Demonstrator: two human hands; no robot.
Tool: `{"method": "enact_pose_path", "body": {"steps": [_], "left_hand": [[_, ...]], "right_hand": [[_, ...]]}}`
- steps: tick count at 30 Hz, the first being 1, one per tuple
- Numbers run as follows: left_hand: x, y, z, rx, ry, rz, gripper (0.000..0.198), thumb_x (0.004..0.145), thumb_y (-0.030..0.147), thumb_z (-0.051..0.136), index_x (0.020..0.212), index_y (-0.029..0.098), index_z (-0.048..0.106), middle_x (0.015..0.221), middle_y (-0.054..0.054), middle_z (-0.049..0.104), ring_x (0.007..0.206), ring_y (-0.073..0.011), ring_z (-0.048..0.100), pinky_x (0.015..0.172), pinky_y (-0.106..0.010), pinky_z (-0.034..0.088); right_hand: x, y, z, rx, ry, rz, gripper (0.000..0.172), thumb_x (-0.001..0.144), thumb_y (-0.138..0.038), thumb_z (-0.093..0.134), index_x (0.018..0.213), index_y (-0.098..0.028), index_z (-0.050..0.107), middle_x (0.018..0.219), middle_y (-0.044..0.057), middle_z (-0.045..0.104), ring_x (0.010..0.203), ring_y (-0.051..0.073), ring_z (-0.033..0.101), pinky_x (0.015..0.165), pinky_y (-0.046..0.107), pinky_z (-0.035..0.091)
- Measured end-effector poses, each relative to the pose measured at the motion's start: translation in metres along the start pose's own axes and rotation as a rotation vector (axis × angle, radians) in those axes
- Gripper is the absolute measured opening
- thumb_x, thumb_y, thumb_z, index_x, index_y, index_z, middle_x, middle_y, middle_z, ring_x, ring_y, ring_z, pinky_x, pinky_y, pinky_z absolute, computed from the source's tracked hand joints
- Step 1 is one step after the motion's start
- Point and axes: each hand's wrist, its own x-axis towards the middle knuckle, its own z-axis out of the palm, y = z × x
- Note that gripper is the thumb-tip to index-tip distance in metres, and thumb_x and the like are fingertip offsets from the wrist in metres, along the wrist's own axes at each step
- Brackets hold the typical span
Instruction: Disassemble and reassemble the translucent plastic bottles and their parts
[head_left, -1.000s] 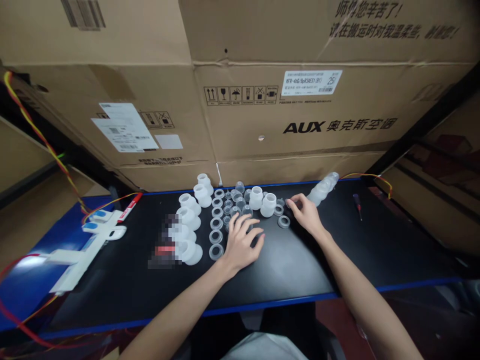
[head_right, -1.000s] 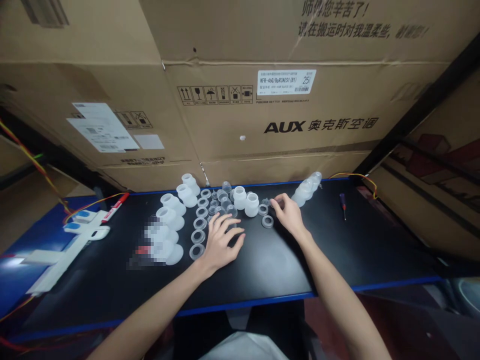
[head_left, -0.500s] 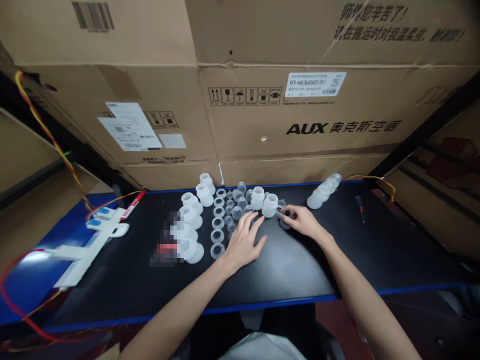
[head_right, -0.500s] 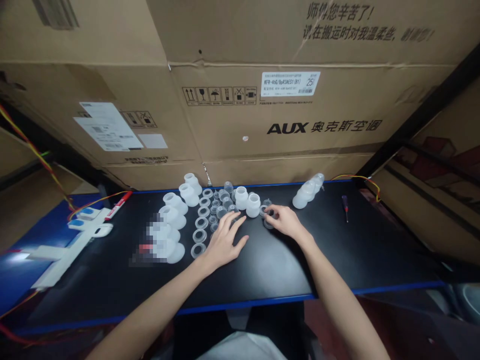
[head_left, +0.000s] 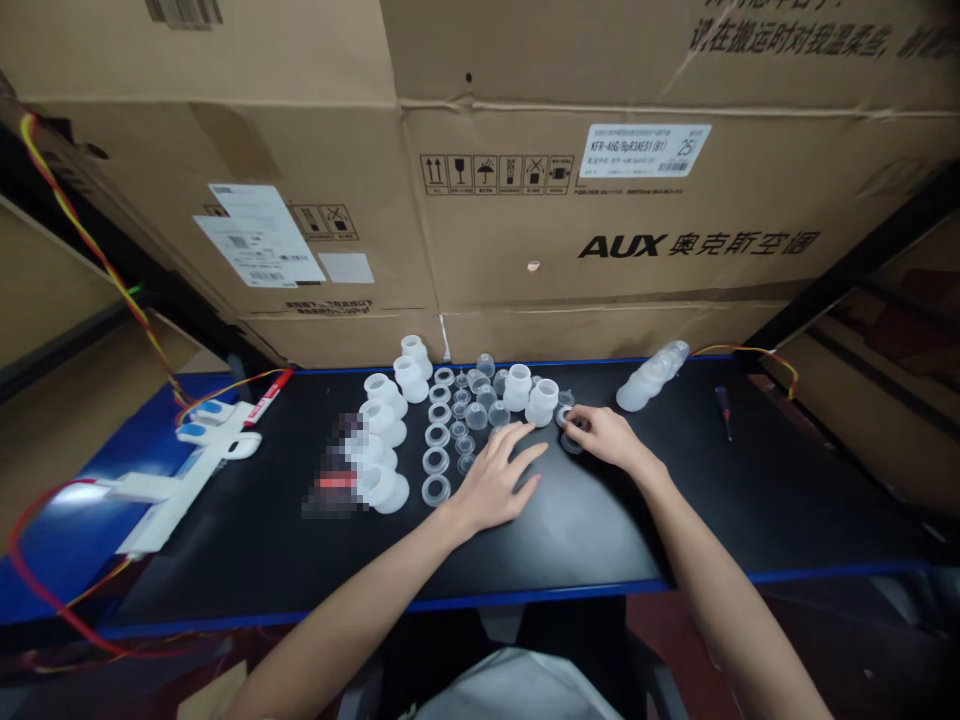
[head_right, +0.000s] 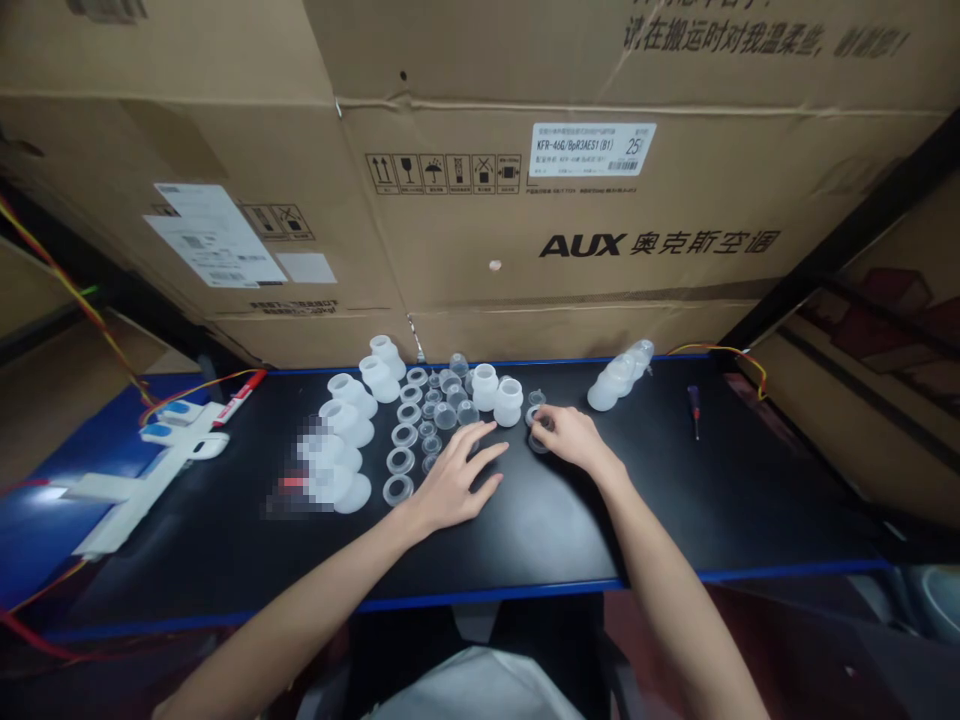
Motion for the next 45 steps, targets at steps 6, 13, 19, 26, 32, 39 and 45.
{"method": "enact_pose_path", "body": {"steps": [6, 13, 19, 26, 32, 39, 45], "left_hand": [[-0.004, 0.008, 0.002, -0.128, 0.144, 0.003, 0.062, 0.103, 0.018, 0.062, 0.163, 0.027, 0.046, 0.161, -0.018, 0.051, 0.146, -0.0320, 0.060, 0.120, -0.053, 0.057], [-0.005, 0.007, 0.004, -0.253, 0.167, -0.038, 0.064, 0.108, 0.018, 0.054, 0.169, 0.024, 0.037, 0.159, -0.020, 0.057, 0.148, -0.0327, 0.060, 0.122, -0.055, 0.056], [-0.002, 0.011, 0.008, -0.563, 0.218, -0.233, 0.026, 0.106, 0.030, 0.066, 0.128, 0.020, 0.075, 0.109, -0.010, 0.083, 0.091, -0.0217, 0.082, 0.085, -0.037, 0.071], [0.004, 0.020, 0.001, -1.074, 0.222, -0.570, 0.035, 0.092, 0.048, 0.085, 0.102, 0.019, 0.069, 0.096, -0.007, 0.080, 0.090, -0.0232, 0.082, 0.069, -0.031, 0.071], [0.005, 0.017, 0.000, -1.151, 0.290, -0.601, 0.038, 0.085, 0.046, 0.092, 0.098, 0.018, 0.071, 0.111, -0.009, 0.080, 0.094, -0.0237, 0.081, 0.069, -0.032, 0.071], [0.005, 0.014, 0.006, -1.099, 0.348, -0.665, 0.053, 0.073, 0.035, 0.101, 0.113, 0.019, 0.070, 0.112, -0.010, 0.081, 0.099, -0.0213, 0.081, 0.076, -0.026, 0.066], [0.002, 0.015, 0.007, -1.081, 0.275, -0.560, 0.067, 0.074, 0.031, 0.101, 0.135, 0.021, 0.073, 0.118, -0.010, 0.078, 0.101, -0.0236, 0.081, 0.079, -0.031, 0.072]], "right_hand": [[-0.008, -0.018, -0.010, 0.564, 0.138, -0.034, 0.040, 0.098, -0.058, 0.066, 0.089, -0.020, 0.074, 0.075, 0.002, 0.068, 0.064, 0.017, 0.055, 0.063, 0.030, 0.040], [-0.019, -0.045, 0.001, 1.065, -0.489, -0.098, 0.042, 0.089, -0.055, 0.083, 0.081, -0.015, 0.074, 0.059, -0.005, 0.050, 0.053, 0.009, 0.035, 0.052, 0.025, 0.027], [-0.017, -0.040, 0.015, 1.173, -0.471, -0.069, 0.040, 0.089, -0.053, 0.087, 0.087, -0.014, 0.080, 0.058, -0.003, 0.055, 0.052, 0.010, 0.042, 0.050, 0.024, 0.033], [-0.015, -0.032, 0.015, 1.476, -0.237, -0.096, 0.048, 0.071, -0.053, 0.102, 0.101, -0.020, 0.085, 0.076, 0.002, 0.069, 0.063, 0.014, 0.059, 0.054, 0.026, 0.051], [-0.020, -0.046, 0.005, 1.424, -0.082, -0.055, 0.025, 0.073, -0.028, 0.100, 0.091, -0.022, 0.084, 0.108, 0.005, 0.076, 0.092, 0.020, 0.077, 0.090, 0.038, 0.066], [-0.021, -0.048, 0.024, 1.325, 0.013, -0.148, 0.018, 0.085, -0.036, 0.091, 0.088, -0.023, 0.079, 0.090, 0.005, 0.078, 0.098, 0.025, 0.077, 0.093, 0.042, 0.064], [-0.020, -0.050, 0.030, 1.247, -0.025, -0.314, 0.025, 0.082, -0.028, 0.096, 0.101, -0.025, 0.080, 0.111, 0.005, 0.069, 0.088, 0.016, 0.072, 0.083, 0.033, 0.063]]}}
